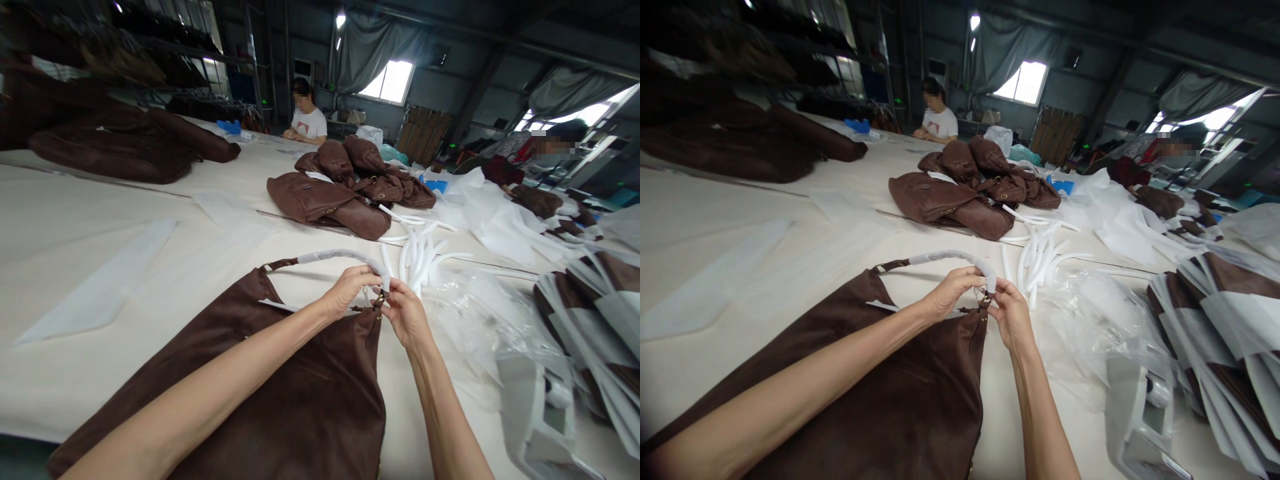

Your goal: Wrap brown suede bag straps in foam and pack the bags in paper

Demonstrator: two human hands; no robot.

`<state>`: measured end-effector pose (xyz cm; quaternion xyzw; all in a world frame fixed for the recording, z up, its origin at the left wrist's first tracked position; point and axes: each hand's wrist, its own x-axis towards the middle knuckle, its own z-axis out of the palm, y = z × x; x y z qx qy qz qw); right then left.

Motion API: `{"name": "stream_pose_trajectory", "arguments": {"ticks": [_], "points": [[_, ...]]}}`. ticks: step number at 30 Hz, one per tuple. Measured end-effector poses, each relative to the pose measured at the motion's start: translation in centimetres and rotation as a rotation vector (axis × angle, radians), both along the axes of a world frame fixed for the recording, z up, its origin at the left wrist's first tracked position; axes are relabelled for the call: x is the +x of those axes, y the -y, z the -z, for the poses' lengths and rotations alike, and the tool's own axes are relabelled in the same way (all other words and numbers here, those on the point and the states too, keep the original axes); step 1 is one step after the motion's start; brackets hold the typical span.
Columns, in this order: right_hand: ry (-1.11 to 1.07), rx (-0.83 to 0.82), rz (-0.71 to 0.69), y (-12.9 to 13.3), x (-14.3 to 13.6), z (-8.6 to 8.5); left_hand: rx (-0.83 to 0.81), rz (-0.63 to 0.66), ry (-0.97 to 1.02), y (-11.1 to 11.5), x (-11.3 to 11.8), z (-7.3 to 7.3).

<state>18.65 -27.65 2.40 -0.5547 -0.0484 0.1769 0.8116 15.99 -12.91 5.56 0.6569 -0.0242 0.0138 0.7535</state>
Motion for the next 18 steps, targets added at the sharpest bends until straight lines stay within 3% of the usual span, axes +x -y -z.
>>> {"name": "stream_pose_trajectory", "arguments": {"ticks": [6,11,14,18], "points": [[0.262,-0.281,-0.267,0.8,1.5,0.9,-0.098,0.000,0.013,-0.1,-0.1,-0.3],[0.403,-0.494,-0.361,3.2,-0.7,1.5,-0.083,0.008,-0.073,-0.5,-0.2,0.0],[0.573,-0.629,-0.339,5.1,-2.6,2.0,-0.077,0.019,-0.153,-0.5,-0.4,0.1],[0.494,-0.731,-0.208,6.9,-3.2,1.1,-0.095,0.030,-0.175,-0.3,-0.3,0.1]]}}
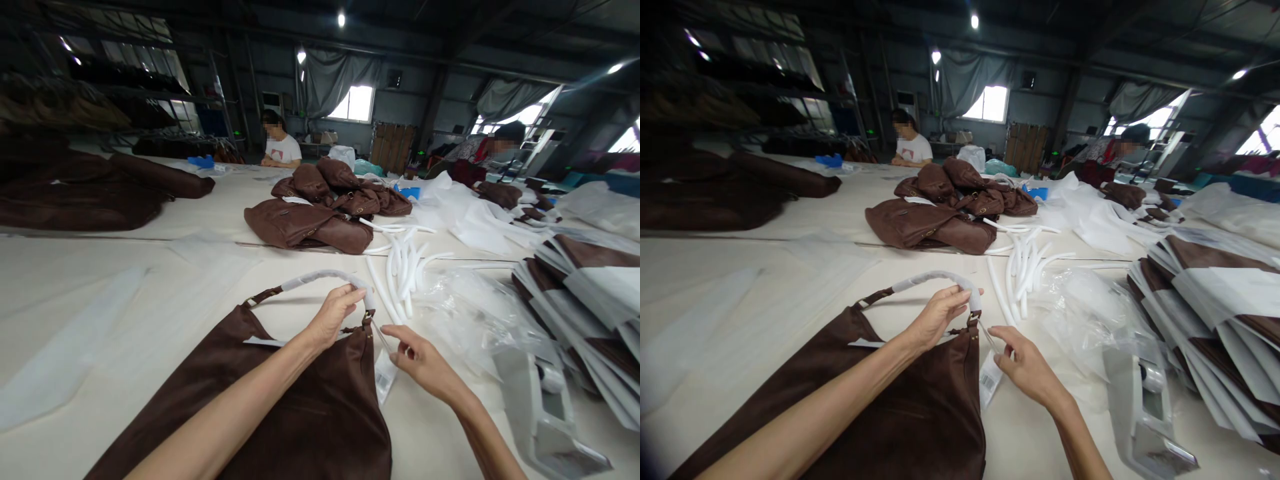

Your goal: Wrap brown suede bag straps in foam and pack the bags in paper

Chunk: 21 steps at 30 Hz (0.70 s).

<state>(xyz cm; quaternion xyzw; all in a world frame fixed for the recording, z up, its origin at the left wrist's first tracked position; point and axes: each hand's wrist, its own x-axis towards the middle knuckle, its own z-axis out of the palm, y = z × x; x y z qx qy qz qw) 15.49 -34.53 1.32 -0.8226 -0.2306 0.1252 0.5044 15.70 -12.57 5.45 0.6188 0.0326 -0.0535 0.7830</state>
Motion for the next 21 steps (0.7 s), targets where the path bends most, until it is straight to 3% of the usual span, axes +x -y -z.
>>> {"name": "stream_pose_trajectory", "arguments": {"ticks": [4,7,10,13,16,21], "points": [[0.046,0.133,0.110,-1.9,1.8,-2.2,0.020,0.015,0.003,0.4,0.0,0.1],[-0.037,0.320,0.057,-5.0,3.0,-3.1,-0.012,0.012,0.018,1.0,-0.4,0.5],[-0.207,0.512,0.094,-7.4,3.1,-2.8,-0.024,-0.040,0.118,1.7,-1.1,1.1],[-0.275,0.625,0.226,-8.2,2.7,-1.9,0.158,-0.009,0.210,2.2,-2.1,1.6],[-0.298,0.649,0.291,-8.0,2.3,-1.3,0.298,0.045,0.213,2.5,-2.8,2.2],[-0.343,0.673,0.356,-7.9,2.2,-0.5,0.280,0.067,0.170,2.5,-3.5,4.2]]}}
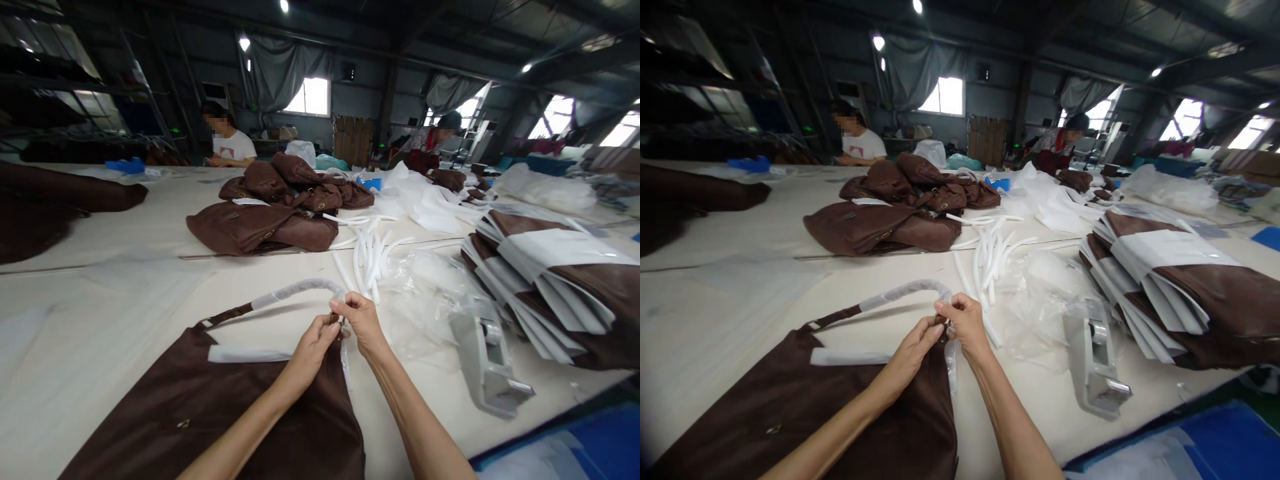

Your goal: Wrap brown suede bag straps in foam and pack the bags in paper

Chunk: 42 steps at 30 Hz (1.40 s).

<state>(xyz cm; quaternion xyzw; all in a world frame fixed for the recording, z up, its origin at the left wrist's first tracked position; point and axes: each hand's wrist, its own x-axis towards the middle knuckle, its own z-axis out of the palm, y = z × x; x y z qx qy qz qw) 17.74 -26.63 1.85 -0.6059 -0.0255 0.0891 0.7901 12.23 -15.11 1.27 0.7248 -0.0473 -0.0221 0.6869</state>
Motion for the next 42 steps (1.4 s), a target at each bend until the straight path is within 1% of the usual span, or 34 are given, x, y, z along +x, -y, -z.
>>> {"name": "stream_pose_trajectory", "arguments": {"ticks": [4,5,7,9,11,14,16,18,20,22,25,26,28,29,31,33,34,36,39,40,42], "points": [[-0.014,-0.014,0.015,0.3,-0.9,0.9,0.012,-0.013,-0.002,0.3,-0.4,0.9],[0.004,-0.044,0.034,0.8,-1.4,1.2,0.016,-0.024,-0.013,0.3,-0.4,1.0],[0.060,-0.164,0.115,2.7,-2.9,1.8,0.018,-0.033,-0.048,0.5,-0.3,1.2],[0.111,-0.337,0.233,5.6,-4.9,2.4,0.009,-0.042,-0.068,0.5,-0.2,1.5],[0.133,-0.511,0.365,9.3,-6.7,3.0,-0.006,-0.061,-0.067,0.5,0.1,1.8],[0.210,-0.797,0.569,14.8,-8.1,3.7,-0.035,-0.059,-0.070,0.3,0.3,2.1],[0.328,-0.988,0.626,17.6,-7.6,4.3,-0.047,-0.049,-0.084,0.2,0.3,2.1],[0.466,-1.141,0.617,19.3,-6.0,5.2,-0.060,-0.050,-0.096,0.1,0.3,2.0],[0.553,-1.240,0.582,20.1,-4.1,6.1,-0.072,-0.051,-0.105,0.0,0.3,1.9],[0.580,-1.282,0.536,20.2,-2.4,6.7,-0.086,-0.050,-0.116,0.0,0.2,1.9],[0.618,-1.274,0.517,19.9,-1.4,6.5,-0.109,-0.052,-0.135,-0.2,0.0,1.9],[0.629,-1.263,0.540,19.8,-1.7,6.2,-0.113,-0.054,-0.134,-0.3,0.0,1.9],[0.604,-1.237,0.606,19.8,-3.0,5.0,-0.120,-0.056,-0.125,-0.5,-0.2,1.9],[0.543,-1.221,0.656,19.9,-4.0,4.3,-0.126,-0.055,-0.120,-0.5,-0.2,1.9],[0.325,-1.175,0.778,20.0,-6.4,3.0,-0.145,-0.050,-0.113,-0.7,-0.3,2.0],[0.104,-1.071,0.886,20.0,-8.8,1.8,-0.163,-0.046,-0.109,-0.7,-0.2,2.2],[0.037,-0.992,0.909,19.8,-9.9,1.4,-0.167,-0.046,-0.105,-0.8,-0.2,2.2],[-0.015,-0.807,0.880,19.0,-11.3,0.9,-0.175,-0.043,-0.103,-0.8,-0.2,2.2],[-0.053,-0.555,0.749,16.8,-11.9,0.3,-0.192,-0.056,-0.098,-0.7,-0.6,1.8],[-0.053,-0.504,0.726,15.9,-11.7,0.0,-0.199,-0.063,-0.091,-0.6,-0.7,1.7],[-0.026,-0.473,0.706,14.0,-10.8,-0.4,-0.216,-0.074,-0.081,-0.6,-1.0,1.4]]}}
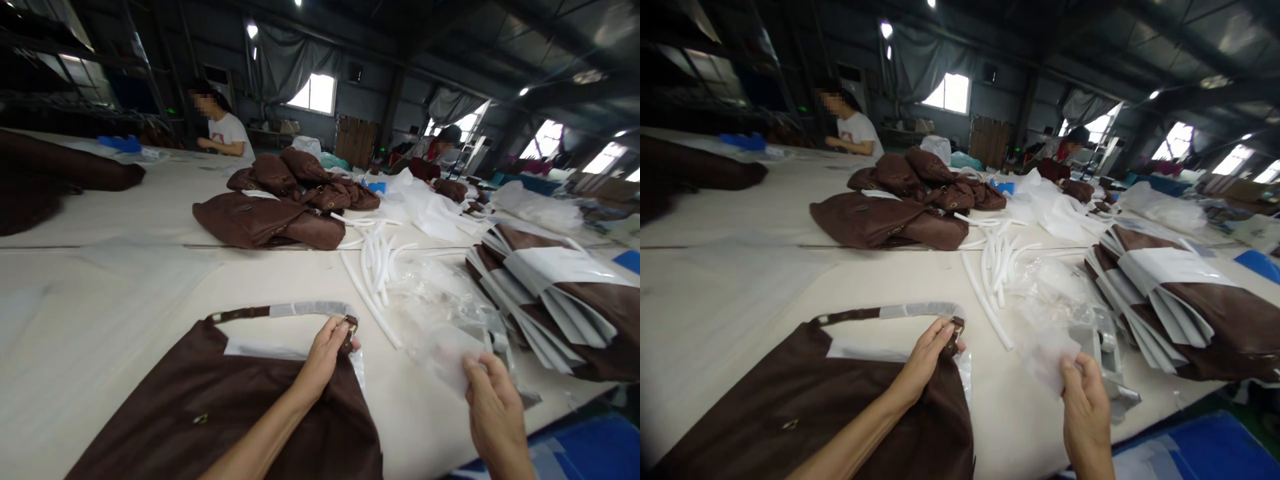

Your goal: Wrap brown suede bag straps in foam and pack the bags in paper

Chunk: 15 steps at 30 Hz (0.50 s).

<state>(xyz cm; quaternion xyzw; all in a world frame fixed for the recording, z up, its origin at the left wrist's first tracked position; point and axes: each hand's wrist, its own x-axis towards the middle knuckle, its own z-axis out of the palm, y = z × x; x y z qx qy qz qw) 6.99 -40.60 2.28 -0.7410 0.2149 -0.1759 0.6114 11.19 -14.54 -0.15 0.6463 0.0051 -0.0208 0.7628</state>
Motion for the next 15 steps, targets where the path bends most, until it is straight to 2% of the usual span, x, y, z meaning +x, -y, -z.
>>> {"name": "stream_pose_trajectory", "arguments": {"ticks": [2,5,7,10,13,15], "points": [[0.032,-0.040,-0.036,-1.9,1.4,-0.2,-0.025,-0.002,-0.004,0.0,-0.2,-0.1],[0.028,-0.028,-0.186,-4.9,3.5,0.4,-0.053,-0.002,-0.020,-0.1,-0.4,-0.1],[0.004,0.080,-0.297,-6.9,4.4,1.3,-0.067,0.003,-0.024,-0.1,-0.5,0.1],[-0.007,0.327,-0.448,-9.7,4.9,2.5,-0.096,0.019,-0.016,-0.2,-0.4,0.3],[-0.010,0.543,-0.586,-11.8,4.6,2.6,-0.140,0.027,0.002,-0.2,-0.3,0.4],[-0.036,0.618,-0.630,-12.2,4.5,2.3,-0.151,0.025,0.004,-0.2,-0.4,0.3]]}}
